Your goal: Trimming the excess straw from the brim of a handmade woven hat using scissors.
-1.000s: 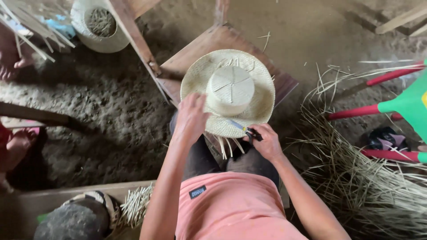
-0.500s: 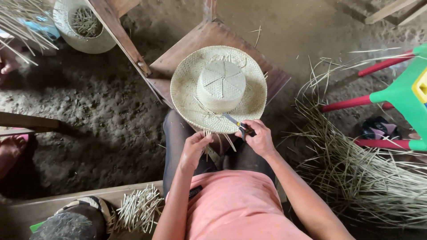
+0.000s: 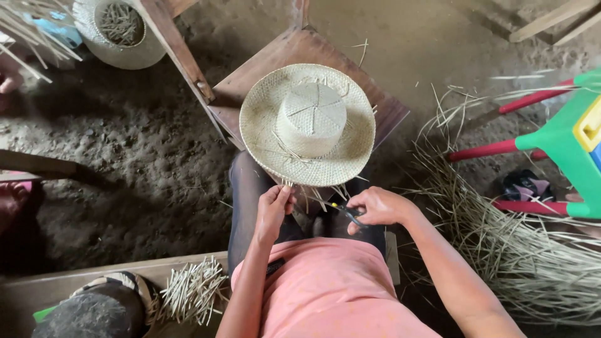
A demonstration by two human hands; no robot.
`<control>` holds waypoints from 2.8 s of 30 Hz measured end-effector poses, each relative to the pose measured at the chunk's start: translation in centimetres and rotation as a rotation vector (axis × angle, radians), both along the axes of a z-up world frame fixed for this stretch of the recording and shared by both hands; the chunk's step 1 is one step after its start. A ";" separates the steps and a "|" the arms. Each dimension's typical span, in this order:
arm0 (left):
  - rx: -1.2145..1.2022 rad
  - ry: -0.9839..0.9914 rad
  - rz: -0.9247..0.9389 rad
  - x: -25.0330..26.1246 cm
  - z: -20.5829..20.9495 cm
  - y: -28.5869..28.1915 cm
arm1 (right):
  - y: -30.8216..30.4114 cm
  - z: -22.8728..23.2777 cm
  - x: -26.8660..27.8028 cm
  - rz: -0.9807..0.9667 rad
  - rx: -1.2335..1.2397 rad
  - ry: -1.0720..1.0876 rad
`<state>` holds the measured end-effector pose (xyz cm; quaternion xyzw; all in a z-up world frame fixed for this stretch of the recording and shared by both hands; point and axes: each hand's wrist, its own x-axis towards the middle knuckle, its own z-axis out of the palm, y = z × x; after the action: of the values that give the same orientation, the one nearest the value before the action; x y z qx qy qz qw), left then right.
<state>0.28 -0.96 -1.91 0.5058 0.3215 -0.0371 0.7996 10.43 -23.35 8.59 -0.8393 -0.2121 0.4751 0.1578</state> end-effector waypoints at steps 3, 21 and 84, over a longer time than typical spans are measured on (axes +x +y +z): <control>0.033 -0.030 0.045 -0.3 0.8 -0.1 | 1.5 -0.6 0.9 0.010 -0.065 0.071; 0.154 0.008 0.033 -0.7 1.8 -0.1 | 7.5 2.6 2.6 0.052 -0.034 0.228; -0.104 0.045 -0.005 -1.9 1.5 2.2 | 3.5 -1.7 -0.8 -0.076 0.555 -0.584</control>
<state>-1.64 1.28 -0.42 0.4635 0.3356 -0.0671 0.8173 9.68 -19.87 6.91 -0.8717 -0.3371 0.1353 0.3290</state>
